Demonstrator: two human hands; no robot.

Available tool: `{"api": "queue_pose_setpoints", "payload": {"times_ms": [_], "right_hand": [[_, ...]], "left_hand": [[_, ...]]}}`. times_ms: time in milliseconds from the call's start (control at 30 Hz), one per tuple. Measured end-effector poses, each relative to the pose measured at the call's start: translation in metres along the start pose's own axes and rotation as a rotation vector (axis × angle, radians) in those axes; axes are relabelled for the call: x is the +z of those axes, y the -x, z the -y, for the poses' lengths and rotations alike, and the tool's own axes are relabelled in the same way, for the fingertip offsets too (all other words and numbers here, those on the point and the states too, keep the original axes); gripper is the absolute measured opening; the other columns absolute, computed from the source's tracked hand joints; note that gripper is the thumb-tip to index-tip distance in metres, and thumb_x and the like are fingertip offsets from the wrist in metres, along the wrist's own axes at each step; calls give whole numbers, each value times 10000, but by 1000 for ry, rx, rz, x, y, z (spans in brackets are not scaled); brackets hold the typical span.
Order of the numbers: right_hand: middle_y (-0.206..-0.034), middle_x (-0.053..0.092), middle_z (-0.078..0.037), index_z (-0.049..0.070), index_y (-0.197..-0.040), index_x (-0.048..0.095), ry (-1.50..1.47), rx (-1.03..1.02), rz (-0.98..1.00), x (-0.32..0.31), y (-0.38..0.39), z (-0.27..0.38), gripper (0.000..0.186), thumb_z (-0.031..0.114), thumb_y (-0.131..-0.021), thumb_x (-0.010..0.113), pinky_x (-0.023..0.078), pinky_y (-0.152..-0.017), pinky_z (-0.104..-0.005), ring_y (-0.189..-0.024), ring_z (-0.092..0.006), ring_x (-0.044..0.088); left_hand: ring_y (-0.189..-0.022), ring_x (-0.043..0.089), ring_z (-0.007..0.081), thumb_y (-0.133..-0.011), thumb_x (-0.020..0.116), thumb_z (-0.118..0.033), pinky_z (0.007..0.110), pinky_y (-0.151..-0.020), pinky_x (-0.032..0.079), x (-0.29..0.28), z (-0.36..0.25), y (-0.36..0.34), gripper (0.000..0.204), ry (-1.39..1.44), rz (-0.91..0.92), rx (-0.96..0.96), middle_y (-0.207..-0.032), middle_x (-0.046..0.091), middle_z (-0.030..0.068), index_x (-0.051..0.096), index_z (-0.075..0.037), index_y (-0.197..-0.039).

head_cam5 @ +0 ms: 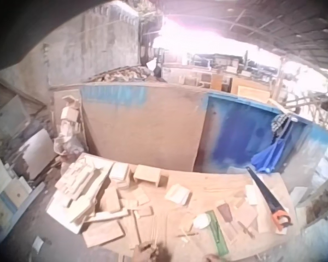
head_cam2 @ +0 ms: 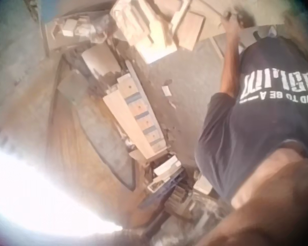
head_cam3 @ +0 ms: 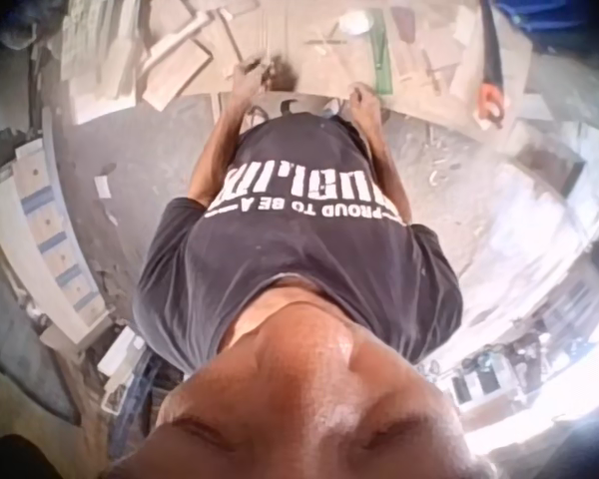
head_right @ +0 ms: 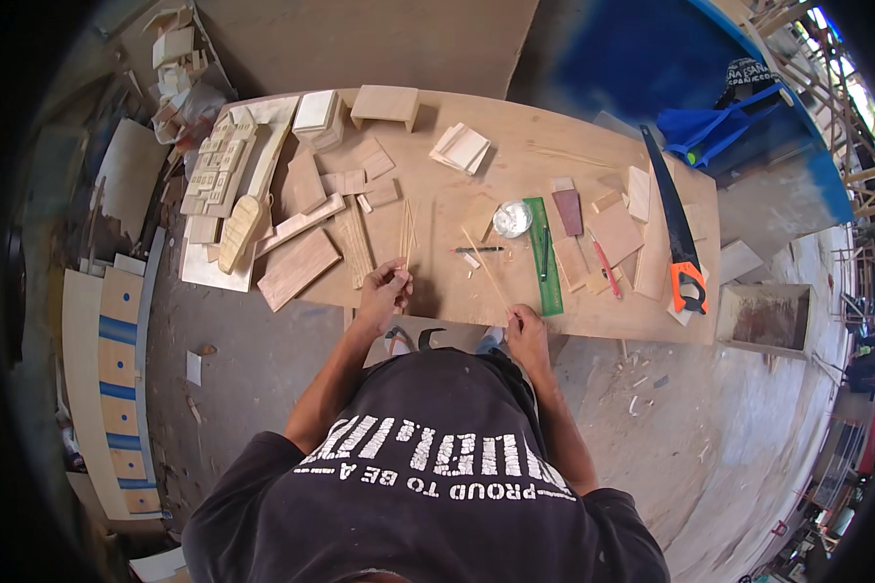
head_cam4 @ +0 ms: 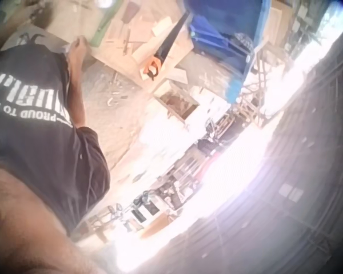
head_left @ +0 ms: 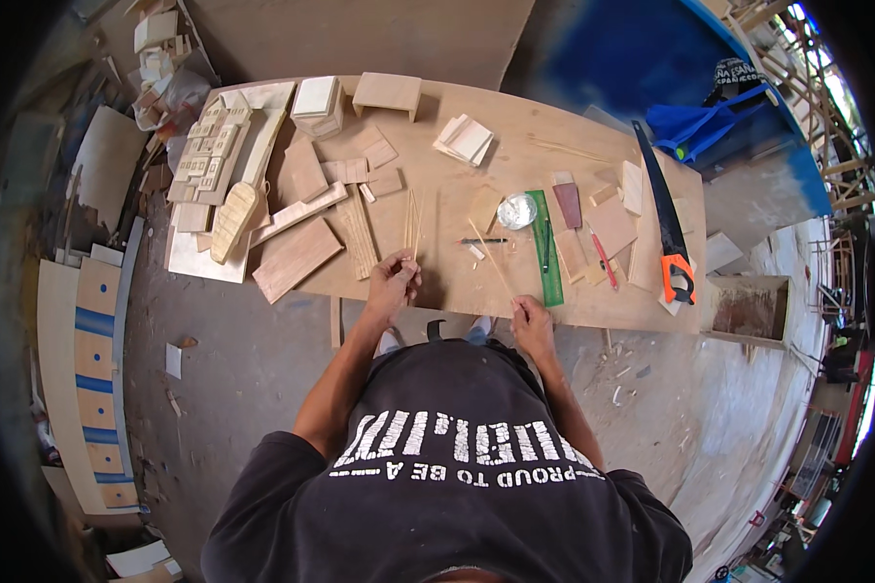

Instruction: The person shaves a thin wooden stick using a utility knife while holding it against a wooden workbench, frequently rotating the stick.

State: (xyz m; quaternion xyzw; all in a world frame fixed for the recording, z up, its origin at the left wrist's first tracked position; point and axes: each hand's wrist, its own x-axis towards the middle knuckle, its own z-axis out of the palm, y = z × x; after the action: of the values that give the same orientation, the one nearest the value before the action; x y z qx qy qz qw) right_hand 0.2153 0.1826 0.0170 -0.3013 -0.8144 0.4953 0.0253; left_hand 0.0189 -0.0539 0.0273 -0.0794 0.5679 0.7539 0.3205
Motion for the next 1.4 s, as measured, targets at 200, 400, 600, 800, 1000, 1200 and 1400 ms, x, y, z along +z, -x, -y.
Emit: {"api": "queue_pose_setpoints", "payload": {"times_ms": [200,400,600,800,1000,1200,1400], "right_hand": [[-796,679,-71,-34,-1057,647,-174,-99,45,21,-8,23,166,103,-988,584,528,-641,-264,-699,-108,650],[-895,734,-65,-33,-1089,685,-351,-32,277,40,-21,94,244,163,-946,664,518,-724,-257,-812,-102,666],[-864,740,-57,-33,-1073,702,-226,-49,311,52,-28,107,242,172,-954,651,507,-700,-254,-771,-98,654],[-811,734,-66,-15,-1005,724,-92,-100,274,52,-20,110,232,200,-944,663,503,-635,-263,-696,-97,643],[-810,726,-66,-12,-1021,715,-36,-7,254,50,-29,113,263,235,-937,682,521,-655,-274,-684,-122,648],[-782,688,-36,-30,-987,714,-324,-164,54,49,-82,155,319,284,-940,687,505,-692,-291,-745,-101,616],[-768,670,8,-9,-917,719,-326,-111,145,63,-93,152,278,263,-950,676,416,-636,-235,-695,-68,532]], "left_hand": [[-756,651,106,-988,622,-149,256,-599,524,5,-14,21,123,36,77,-65,-862,676,13,650,-54,-1060],[-797,672,125,-945,668,-97,309,-644,558,26,-19,25,89,-120,147,-112,-872,697,23,703,-26,-986],[-835,659,120,-931,700,-135,308,-711,540,29,-12,19,94,-94,165,-81,-902,710,15,729,-56,-972],[-745,644,119,-918,705,-127,287,-649,505,32,-12,19,103,-38,138,-108,-845,699,25,725,-31,-948],[-734,629,101,-917,666,-91,276,-639,490,36,-7,17,69,-54,184,-80,-826,688,12,706,-43,-889],[-694,621,87,-920,647,-67,256,-613,489,33,4,19,61,-100,243,-62,-816,689,-3,703,-44,-910],[-680,610,72,-908,702,-87,241,-588,497,30,5,24,52,-129,263,-97,-798,677,-10,695,-44,-937]]}}
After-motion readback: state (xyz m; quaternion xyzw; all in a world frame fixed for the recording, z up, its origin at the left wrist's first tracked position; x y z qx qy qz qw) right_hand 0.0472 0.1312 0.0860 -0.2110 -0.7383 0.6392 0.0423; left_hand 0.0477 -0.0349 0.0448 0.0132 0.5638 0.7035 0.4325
